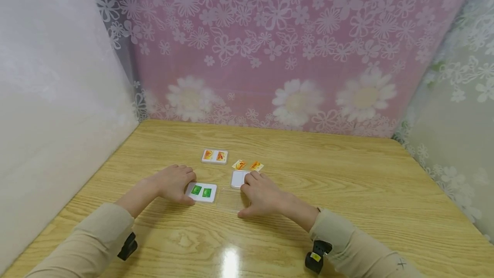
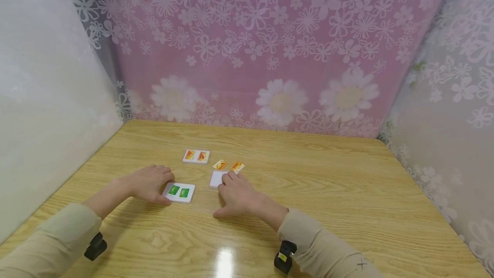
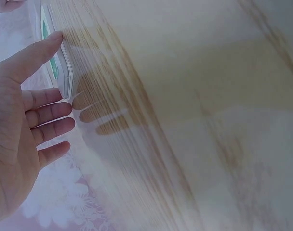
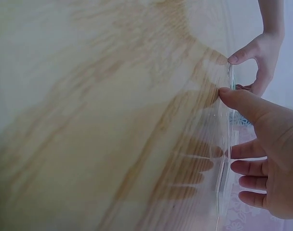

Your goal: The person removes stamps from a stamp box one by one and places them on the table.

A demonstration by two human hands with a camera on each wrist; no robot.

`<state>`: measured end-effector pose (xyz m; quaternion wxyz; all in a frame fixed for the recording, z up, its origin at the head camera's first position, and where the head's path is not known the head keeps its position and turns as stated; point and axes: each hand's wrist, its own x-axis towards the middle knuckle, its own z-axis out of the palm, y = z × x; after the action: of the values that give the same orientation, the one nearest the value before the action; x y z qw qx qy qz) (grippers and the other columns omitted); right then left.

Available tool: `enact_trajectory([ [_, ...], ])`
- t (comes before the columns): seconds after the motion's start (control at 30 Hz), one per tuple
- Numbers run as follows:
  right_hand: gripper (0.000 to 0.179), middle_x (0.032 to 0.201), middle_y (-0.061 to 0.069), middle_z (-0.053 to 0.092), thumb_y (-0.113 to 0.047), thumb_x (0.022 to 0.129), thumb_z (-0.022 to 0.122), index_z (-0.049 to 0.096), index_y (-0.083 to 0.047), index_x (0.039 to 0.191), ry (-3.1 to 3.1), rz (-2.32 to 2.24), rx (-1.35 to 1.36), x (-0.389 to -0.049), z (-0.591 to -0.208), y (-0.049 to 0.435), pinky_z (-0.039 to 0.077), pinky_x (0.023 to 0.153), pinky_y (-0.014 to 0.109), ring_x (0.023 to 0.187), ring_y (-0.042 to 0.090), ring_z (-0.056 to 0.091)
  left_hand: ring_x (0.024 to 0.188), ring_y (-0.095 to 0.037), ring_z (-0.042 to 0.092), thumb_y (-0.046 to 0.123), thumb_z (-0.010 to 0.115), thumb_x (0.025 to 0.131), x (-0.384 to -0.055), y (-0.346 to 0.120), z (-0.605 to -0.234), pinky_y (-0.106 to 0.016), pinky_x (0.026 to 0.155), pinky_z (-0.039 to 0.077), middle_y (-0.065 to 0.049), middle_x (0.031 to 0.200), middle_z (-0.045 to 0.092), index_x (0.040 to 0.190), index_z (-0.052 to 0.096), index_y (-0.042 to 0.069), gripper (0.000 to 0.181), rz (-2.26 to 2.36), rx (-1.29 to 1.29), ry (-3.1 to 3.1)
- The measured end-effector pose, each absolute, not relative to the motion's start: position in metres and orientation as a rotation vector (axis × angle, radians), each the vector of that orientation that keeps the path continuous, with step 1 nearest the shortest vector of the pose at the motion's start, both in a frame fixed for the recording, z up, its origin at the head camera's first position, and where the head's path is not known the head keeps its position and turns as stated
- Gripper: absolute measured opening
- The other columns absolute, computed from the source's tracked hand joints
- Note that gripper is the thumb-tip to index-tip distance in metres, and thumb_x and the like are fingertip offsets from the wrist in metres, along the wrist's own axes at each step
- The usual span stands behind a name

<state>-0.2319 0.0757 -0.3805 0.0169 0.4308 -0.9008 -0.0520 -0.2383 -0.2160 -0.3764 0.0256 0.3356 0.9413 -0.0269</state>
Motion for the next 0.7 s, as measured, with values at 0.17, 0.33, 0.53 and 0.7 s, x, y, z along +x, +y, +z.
enact_trajectory([
  [0.17, 0.059, 0.092, -0.003, 0.043, -0.067, 0.072, 0.062, 0.063, -0.012, 0.095, -2.795, -0.146, 1.339, -0.232, -0.381, 0.076, 0.031, 0.072, 0.027, 0.086, 0.015, 0.035, 0.081, -0.016, 0.047, 0.054, 0.068, 0.073, -0.238, -0.216, -0.377, -0.041, 0.076, 0.042, 0.003, 0.090, 0.052, 0.100, 0.060, 0.010, 0.053, -0.089, 1.035, 2.906],
  [0.33, 0.062, 0.093, -0.003, 0.044, -0.067, 0.072, 0.062, 0.063, -0.011, 0.099, -2.800, -0.122, 1.343, -0.233, -0.379, 0.077, 0.033, 0.073, 0.028, 0.087, 0.016, 0.037, 0.082, -0.017, 0.048, 0.054, 0.068, 0.073, -0.238, -0.216, -0.377, -0.042, 0.078, 0.042, 0.002, 0.091, 0.053, 0.101, 0.060, 0.010, 0.053, -0.080, 1.024, 2.903],
  [0.53, 0.064, 0.102, 0.000, 0.049, -0.064, 0.076, 0.061, 0.062, -0.010, 0.109, -2.793, -0.074, 1.324, -0.238, -0.373, 0.078, 0.037, 0.083, 0.033, 0.098, 0.019, 0.042, 0.084, -0.018, 0.049, 0.055, 0.068, 0.073, -0.240, -0.217, -0.377, -0.044, 0.079, 0.042, 0.001, 0.092, 0.054, 0.101, 0.059, 0.010, 0.054, -0.074, 1.016, 2.902],
  [0.7, 0.061, 0.106, 0.002, 0.050, -0.060, 0.079, 0.061, 0.061, -0.010, 0.114, -2.839, 0.008, 1.287, -0.243, -0.366, 0.077, 0.038, 0.086, 0.036, 0.102, 0.021, 0.043, 0.086, -0.019, 0.050, 0.056, 0.068, 0.073, -0.242, -0.217, -0.378, -0.045, 0.082, 0.041, 0.001, 0.094, 0.054, 0.103, 0.059, 0.010, 0.056, -0.069, 0.991, 2.900],
])
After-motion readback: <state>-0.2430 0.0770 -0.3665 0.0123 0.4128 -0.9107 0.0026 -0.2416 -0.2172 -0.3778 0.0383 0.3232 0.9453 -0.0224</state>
